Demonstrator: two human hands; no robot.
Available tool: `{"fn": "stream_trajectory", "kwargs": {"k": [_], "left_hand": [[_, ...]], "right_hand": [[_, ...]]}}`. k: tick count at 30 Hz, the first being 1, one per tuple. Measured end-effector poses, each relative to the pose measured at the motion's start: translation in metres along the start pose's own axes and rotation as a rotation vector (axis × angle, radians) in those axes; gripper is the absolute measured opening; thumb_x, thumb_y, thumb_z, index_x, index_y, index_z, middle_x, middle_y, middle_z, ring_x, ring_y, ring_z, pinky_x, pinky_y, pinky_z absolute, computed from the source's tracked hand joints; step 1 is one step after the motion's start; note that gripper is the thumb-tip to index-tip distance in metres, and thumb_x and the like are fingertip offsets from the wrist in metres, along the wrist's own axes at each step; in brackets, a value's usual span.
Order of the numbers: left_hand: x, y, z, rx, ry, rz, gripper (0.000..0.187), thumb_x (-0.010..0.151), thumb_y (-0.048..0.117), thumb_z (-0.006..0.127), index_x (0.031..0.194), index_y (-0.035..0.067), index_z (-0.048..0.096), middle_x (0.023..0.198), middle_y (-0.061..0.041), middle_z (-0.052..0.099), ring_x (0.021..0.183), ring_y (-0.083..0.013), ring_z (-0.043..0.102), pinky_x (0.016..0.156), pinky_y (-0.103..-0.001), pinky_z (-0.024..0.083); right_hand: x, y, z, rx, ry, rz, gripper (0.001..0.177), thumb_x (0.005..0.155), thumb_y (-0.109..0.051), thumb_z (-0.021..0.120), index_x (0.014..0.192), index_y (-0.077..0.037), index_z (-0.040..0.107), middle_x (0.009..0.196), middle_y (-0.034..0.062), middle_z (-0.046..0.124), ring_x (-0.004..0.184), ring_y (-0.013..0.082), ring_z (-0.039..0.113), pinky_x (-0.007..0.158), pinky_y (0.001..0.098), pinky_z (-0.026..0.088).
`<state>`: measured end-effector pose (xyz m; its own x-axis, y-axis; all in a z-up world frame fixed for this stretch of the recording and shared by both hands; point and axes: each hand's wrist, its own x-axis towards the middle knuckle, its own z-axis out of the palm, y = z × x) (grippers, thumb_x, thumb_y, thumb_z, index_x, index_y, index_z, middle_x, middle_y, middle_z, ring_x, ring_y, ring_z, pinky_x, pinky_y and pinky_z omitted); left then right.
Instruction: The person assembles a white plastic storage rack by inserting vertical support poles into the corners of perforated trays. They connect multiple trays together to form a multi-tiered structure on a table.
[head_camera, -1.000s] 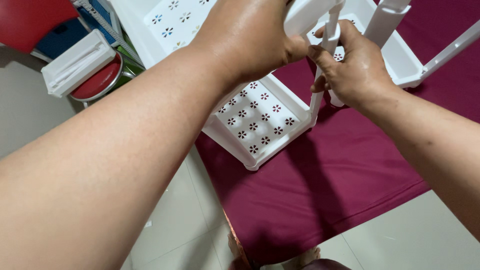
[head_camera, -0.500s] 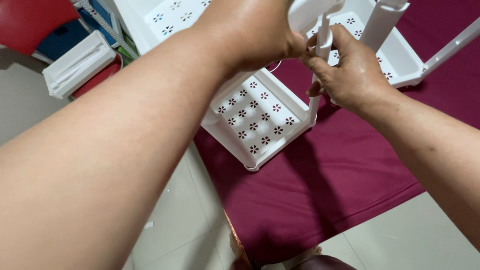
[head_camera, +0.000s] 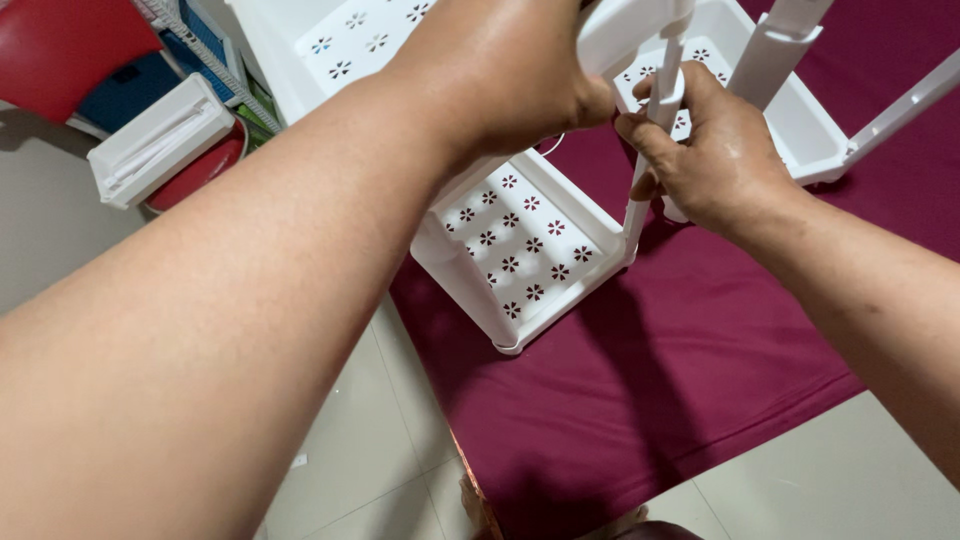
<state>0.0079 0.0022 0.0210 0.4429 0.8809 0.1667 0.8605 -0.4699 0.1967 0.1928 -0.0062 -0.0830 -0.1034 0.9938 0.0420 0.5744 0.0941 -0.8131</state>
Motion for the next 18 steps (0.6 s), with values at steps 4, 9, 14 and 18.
{"fn": "stream_trajectory", "kwargs": {"k": [4, 9, 14, 18], "left_hand": [[0.006, -0.001, 0.011, -0.025, 0.144, 0.155, 0.068, 0.066, 0.036, 0.098, 0.122, 0.006, 0.072, 0.101, -0.019, 0.077, 0.091, -0.0335, 0.077, 0.079, -0.042, 0.060], [0.010, -0.003, 0.013, -0.019, 0.097, 0.142, 0.069, 0.068, 0.039, 0.098, 0.122, 0.005, 0.070, 0.104, -0.020, 0.076, 0.094, -0.0343, 0.076, 0.080, -0.043, 0.059], [0.016, 0.010, 0.016, 0.049, 0.006, 0.117, 0.057, 0.077, 0.040, 0.094, 0.114, 0.003, 0.073, 0.101, -0.021, 0.076, 0.094, -0.0332, 0.077, 0.081, -0.043, 0.060], [0.019, 0.024, 0.015, 0.034, -0.103, 0.050, 0.045, 0.080, 0.034, 0.088, 0.113, 0.006, 0.074, 0.098, -0.017, 0.077, 0.091, -0.0290, 0.078, 0.080, -0.041, 0.061]], "right_hand": [[0.000, 0.001, 0.000, 0.013, 0.004, -0.005, 0.032, 0.106, -0.022, 0.061, 0.135, -0.009, 0.051, 0.098, 0.0111, 0.073, 0.076, 0.0221, 0.079, 0.066, 0.0385, 0.066], [-0.003, 0.003, -0.005, 0.002, 0.009, 0.034, 0.029, 0.107, -0.025, 0.061, 0.130, -0.009, 0.052, 0.092, 0.0113, 0.073, 0.077, 0.0227, 0.079, 0.068, 0.0381, 0.066], [-0.002, 0.001, -0.005, -0.027, 0.035, 0.048, 0.032, 0.107, -0.025, 0.062, 0.130, -0.006, 0.049, 0.092, 0.0136, 0.073, 0.075, 0.0255, 0.079, 0.066, 0.0403, 0.066], [0.004, 0.012, 0.001, -0.183, 0.092, 0.035, 0.038, 0.109, -0.025, 0.061, 0.130, 0.003, 0.046, 0.096, 0.0197, 0.071, 0.073, 0.0295, 0.078, 0.067, 0.0418, 0.065]]}}
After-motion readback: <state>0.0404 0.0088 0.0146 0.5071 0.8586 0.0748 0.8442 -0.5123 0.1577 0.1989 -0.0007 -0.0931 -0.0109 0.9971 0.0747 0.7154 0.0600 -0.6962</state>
